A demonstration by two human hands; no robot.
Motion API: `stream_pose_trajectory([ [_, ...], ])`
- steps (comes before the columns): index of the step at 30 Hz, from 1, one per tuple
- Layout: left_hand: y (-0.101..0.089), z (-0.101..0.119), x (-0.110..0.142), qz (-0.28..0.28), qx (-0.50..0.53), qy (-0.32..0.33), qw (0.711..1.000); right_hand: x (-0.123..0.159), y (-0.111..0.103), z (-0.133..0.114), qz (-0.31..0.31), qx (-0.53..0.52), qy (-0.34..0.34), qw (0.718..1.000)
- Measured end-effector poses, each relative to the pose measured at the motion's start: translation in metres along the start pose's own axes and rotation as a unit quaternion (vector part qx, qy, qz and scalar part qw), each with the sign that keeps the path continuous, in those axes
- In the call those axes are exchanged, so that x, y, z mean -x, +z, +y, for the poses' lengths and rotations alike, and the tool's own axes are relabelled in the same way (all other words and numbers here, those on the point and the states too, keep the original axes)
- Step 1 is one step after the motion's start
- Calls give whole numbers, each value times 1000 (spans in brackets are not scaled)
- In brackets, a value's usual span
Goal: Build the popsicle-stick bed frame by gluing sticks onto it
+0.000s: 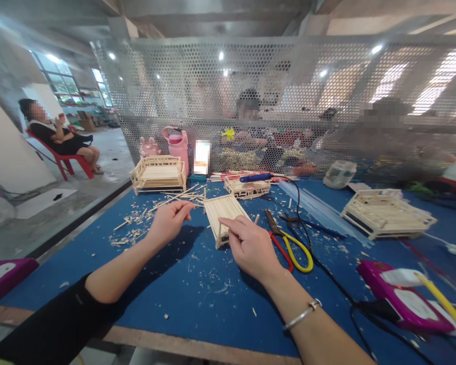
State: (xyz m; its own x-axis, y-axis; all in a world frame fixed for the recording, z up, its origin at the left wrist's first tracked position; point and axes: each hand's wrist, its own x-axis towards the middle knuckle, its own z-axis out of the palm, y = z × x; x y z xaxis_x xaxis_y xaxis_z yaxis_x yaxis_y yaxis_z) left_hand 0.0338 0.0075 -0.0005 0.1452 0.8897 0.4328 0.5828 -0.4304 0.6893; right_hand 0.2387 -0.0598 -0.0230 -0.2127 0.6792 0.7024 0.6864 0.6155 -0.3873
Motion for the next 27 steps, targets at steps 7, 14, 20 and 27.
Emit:
stream_pose_trajectory([
  [7, 4, 4, 3, -38, -13, 11, 999, 1, 0, 1, -2, 2, -7, 1000],
  [14, 10, 2, 4, -74, -16, 10, 997, 1, 0, 0, 6, 2, -9, 1000],
  [20, 9, 5, 8, -85, -25, 14, 996, 0, -1, 0, 8, 8, -7, 1000],
  [27, 11, 7, 12, -104, -29, 35, 994, 0, 0, 0, 15, 13, -9, 1000],
])
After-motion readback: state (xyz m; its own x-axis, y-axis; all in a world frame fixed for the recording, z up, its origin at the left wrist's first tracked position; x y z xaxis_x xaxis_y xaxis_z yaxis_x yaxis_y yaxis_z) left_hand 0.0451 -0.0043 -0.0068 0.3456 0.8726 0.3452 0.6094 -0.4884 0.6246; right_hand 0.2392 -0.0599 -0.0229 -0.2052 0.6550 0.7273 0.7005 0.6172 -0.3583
